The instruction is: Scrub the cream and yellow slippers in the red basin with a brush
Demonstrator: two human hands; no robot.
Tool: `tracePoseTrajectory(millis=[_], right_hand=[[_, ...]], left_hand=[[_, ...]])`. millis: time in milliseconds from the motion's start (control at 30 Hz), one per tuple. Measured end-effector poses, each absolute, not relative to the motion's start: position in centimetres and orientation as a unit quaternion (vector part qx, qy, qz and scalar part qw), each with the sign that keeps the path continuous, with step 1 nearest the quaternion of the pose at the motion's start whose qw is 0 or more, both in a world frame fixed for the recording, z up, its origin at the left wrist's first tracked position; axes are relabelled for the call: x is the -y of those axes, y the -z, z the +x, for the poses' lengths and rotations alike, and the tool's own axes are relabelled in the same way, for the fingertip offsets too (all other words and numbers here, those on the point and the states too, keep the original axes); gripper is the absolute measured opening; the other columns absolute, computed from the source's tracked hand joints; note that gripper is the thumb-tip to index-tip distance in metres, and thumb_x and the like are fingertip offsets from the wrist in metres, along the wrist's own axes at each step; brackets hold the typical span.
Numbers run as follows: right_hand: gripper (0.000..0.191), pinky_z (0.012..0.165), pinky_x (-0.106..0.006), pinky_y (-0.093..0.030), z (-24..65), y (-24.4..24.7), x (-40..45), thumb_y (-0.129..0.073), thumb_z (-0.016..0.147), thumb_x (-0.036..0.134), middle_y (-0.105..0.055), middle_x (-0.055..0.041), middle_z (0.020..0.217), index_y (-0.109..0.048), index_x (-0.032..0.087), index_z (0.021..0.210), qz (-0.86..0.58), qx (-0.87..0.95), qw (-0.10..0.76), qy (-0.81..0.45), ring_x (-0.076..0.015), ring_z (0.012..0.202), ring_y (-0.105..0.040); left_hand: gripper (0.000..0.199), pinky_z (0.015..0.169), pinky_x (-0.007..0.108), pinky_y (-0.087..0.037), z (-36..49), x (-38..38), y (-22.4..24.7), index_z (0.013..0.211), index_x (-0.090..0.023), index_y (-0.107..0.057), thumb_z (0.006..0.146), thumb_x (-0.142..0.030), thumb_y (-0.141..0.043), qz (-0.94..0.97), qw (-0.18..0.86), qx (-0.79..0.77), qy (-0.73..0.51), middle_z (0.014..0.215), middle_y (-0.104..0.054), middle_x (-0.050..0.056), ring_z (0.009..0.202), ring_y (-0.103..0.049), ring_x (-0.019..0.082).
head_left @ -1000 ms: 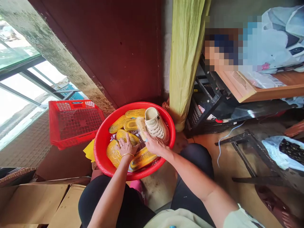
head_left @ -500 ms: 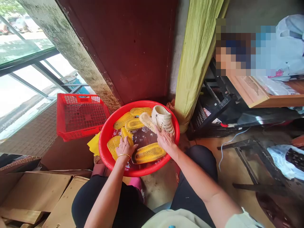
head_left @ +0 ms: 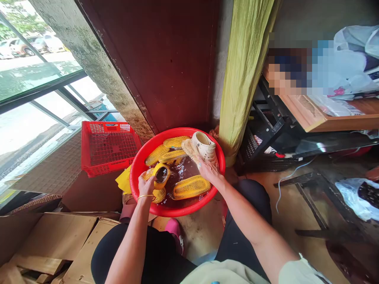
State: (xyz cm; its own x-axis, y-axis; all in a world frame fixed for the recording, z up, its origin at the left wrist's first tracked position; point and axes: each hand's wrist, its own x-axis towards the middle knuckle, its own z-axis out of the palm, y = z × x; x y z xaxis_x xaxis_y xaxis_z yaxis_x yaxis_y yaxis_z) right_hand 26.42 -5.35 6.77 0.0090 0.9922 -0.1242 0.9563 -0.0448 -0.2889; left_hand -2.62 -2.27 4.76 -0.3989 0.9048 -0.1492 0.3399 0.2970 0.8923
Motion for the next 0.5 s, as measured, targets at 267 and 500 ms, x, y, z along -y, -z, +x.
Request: tracePoseTrajectory(millis=[267,500], right_hand=[[0.070,0.101,-0.045,-0.047,23.3,-6.2,6.8,-0.036,0.097,0.015,-0.069,-0.0176,0.125,-0.027,0.022,0.165,-0.644,0.737,0.023,-0.205,-0.0316,0.116,-0.065],[0.070,0.102,-0.043,-0.045,22.1,-5.4,5.9,-0.039,0.094,0.009,-0.065,-0.0225,0.136,-0.030,0.014,0.163,-0.656,0.717,-0.015,-0.235,-0.0311,0.122,-0.063]], left_hand=[[0.076,0.075,0.031,-0.054,-3.5,5.4,-7.1,0.132,-0.019,-0.056,0.059,-0.028,-0.071,0.396,0.425,-0.658,-0.479,0.089,-0.068,0.002,0.082,-0.066,0.020],[0.077,0.071,0.032,-0.055,-5.4,6.5,-7.0,0.134,-0.019,-0.059,0.060,-0.032,-0.074,0.443,0.401,-0.638,-0.485,0.085,-0.071,0.002,0.072,-0.066,0.019]])
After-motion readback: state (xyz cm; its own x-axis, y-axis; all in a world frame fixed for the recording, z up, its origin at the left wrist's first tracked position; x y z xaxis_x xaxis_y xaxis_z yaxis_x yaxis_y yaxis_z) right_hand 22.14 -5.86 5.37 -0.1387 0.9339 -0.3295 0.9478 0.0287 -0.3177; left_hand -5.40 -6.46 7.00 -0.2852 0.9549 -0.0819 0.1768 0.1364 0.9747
